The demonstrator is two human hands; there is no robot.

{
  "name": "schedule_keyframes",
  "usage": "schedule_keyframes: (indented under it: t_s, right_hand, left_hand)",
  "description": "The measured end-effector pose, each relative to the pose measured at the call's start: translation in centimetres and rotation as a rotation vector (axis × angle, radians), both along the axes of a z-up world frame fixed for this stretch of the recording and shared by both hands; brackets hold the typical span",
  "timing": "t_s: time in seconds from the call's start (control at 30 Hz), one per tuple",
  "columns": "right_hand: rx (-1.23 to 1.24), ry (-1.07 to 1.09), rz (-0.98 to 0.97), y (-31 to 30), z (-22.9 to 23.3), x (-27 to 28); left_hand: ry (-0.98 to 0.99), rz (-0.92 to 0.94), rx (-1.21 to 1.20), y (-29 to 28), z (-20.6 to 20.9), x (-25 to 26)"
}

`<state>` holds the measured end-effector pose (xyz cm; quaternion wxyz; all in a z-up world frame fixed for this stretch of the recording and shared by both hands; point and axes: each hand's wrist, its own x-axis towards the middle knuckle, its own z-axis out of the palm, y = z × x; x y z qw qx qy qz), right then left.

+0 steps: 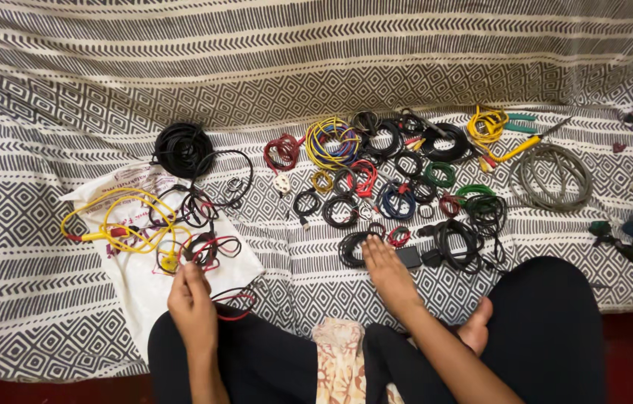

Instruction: The person sits cross-legged on a patterned bedsheet and organizes various colored electrical cables. They pick up tangled cables, untangle them, and coil them into neat loops, placing the organized bundles back on the sheet.

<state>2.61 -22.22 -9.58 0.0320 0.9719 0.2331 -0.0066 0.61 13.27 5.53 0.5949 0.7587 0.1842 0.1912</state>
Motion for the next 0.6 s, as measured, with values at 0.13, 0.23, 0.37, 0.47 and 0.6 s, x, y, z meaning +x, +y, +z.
schedule_keyframes:
  t_s: [0.13,0.23,0.37,0.47,0.6]
  right_hand:
    - [-0.078,0.014,0.006,0.3,-0.7,0.2]
    - [-0.052,0.028,-0.019,0.2,-0.4,0.8]
    - [-0.081,0.087,-0.094,0.8,1.2,1.3]
    - [-0.017,0.166,-0.099,0.9,3.4,1.3]
    - [-0.094,0.259,-0.100,0.3,5.0,1.1]
  left_hand:
    - [-0.043,0.028,-0.169,0.8,-1.0,0.1]
    - [-0.019,0.013,-0.129,0.8,-1.3,0.0]
    - [0.040,-0.044,-0.013,0.3,-1.2,-0.2]
    - [0.060,-0.049,0.020,0.0,-1.4,-0.2]
    - [0.072,-0.058,0.004,0.0,-1.5,0.3]
